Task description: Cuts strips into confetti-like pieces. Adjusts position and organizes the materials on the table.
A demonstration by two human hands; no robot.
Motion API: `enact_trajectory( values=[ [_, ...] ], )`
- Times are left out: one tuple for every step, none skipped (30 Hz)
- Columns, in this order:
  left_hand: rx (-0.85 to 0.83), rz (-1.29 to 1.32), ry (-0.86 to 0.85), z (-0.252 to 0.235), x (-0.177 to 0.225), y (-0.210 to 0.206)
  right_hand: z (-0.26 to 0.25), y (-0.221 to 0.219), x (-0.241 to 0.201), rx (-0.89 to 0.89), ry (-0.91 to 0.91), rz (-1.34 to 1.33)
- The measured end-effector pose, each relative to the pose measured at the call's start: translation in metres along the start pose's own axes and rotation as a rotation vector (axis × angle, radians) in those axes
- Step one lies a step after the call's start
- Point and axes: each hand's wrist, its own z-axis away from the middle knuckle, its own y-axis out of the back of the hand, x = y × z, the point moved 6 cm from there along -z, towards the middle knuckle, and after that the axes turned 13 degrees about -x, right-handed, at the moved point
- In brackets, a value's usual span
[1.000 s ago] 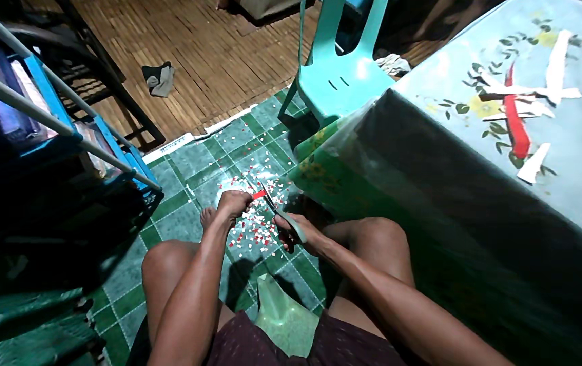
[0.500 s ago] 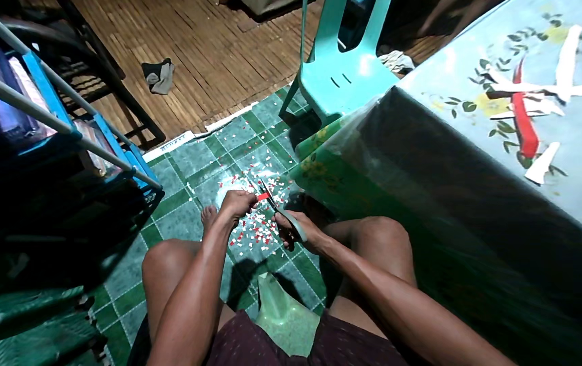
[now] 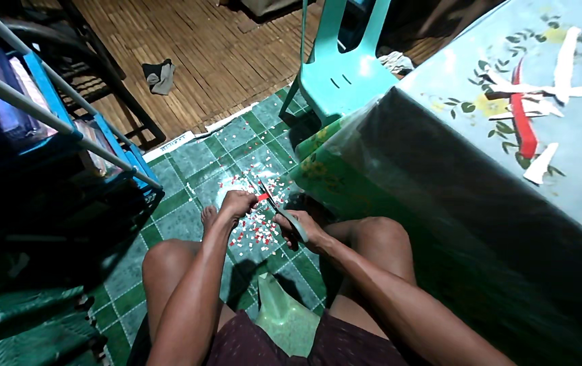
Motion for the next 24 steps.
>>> enact_trajectory(
  values=[
    [-0.002,-0.002,0.000,-0.0002,0.0000,-0.0001,0.0011,0.0007,-0.0016,0.017,-0.008,0.016],
    [-0.002,0.001,-0.003,-0.0002,0.0001,-0.0003,0.0021,0.0007,-0.0032,0.027,-0.018,0.024],
    [-0.002,0.009,-0.007,0.0002,0.0006,-0.0006,0.0026,0.0002,-0.0045,0.030,-0.022,0.030],
    [-0.002,0.014,-0.011,0.0005,0.0010,-0.0008,0.0029,-0.0006,-0.0050,0.030,-0.025,0.033],
    [0.000,0.016,-0.011,0.0003,0.0011,-0.0008,0.0028,-0.0016,-0.0046,0.030,-0.027,0.029],
    [0.003,0.016,-0.013,-0.0001,0.0010,-0.0005,0.0021,-0.0024,-0.0032,0.032,-0.027,0.019],
    [0.006,0.016,-0.014,-0.0003,0.0009,0.0001,0.0007,-0.0030,-0.0010,0.029,-0.028,0.004],
    [0.009,0.017,-0.015,-0.0001,0.0007,0.0007,-0.0009,-0.0033,0.0015,0.019,-0.028,-0.012],
    [0.011,0.015,-0.017,0.0000,0.0004,0.0011,-0.0017,-0.0038,0.0035,0.008,-0.021,-0.030],
    [0.014,0.012,-0.018,-0.0007,-0.0002,0.0015,-0.0022,-0.0041,0.0046,-0.002,-0.009,-0.040],
    [0.016,0.009,-0.020,-0.0017,-0.0006,0.0019,-0.0024,-0.0045,0.0044,-0.010,0.008,-0.040],
    [0.018,0.011,-0.022,-0.0025,-0.0010,0.0025,-0.0026,-0.0047,0.0040,-0.016,0.022,-0.035],
    [0.020,0.016,-0.025,-0.0030,-0.0015,0.0032,-0.0028,-0.0052,0.0037,-0.024,0.034,-0.027],
    [0.022,0.019,-0.030,-0.0033,-0.0019,0.0039,-0.0028,-0.0060,0.0032,-0.031,0.039,-0.016],
    [0.026,0.024,-0.033,-0.0033,-0.0020,0.0045,-0.0028,-0.0067,0.0030,-0.037,0.038,-0.010],
    [0.029,0.027,-0.032,-0.0034,-0.0019,0.0048,-0.0027,-0.0071,0.0027,-0.038,0.038,-0.007],
    [0.033,0.030,-0.031,-0.0034,-0.0016,0.0047,-0.0026,-0.0073,0.0027,-0.037,0.039,-0.009],
    [0.033,0.032,-0.030,-0.0032,-0.0011,0.0043,-0.0025,-0.0072,0.0025,-0.036,0.043,-0.012],
    [0.033,0.034,-0.030,-0.0028,-0.0007,0.0038,-0.0022,-0.0070,0.0020,-0.033,0.047,-0.012],
    [0.036,0.037,-0.035,-0.0025,-0.0006,0.0037,-0.0019,-0.0069,0.0011,-0.029,0.048,-0.005],
    [0.036,0.037,-0.043,-0.0021,-0.0006,0.0038,-0.0018,-0.0067,0.0004,-0.025,0.048,0.004],
    [0.040,0.032,-0.051,-0.0019,-0.0009,0.0043,-0.0019,-0.0066,-0.0001,-0.027,0.052,0.010],
    [0.047,0.029,-0.054,-0.0023,-0.0012,0.0052,-0.0020,-0.0065,-0.0002,-0.031,0.056,0.017],
    [0.056,0.029,-0.055,-0.0028,-0.0011,0.0060,-0.0021,-0.0063,-0.0002,-0.033,0.058,0.029]
  ],
)
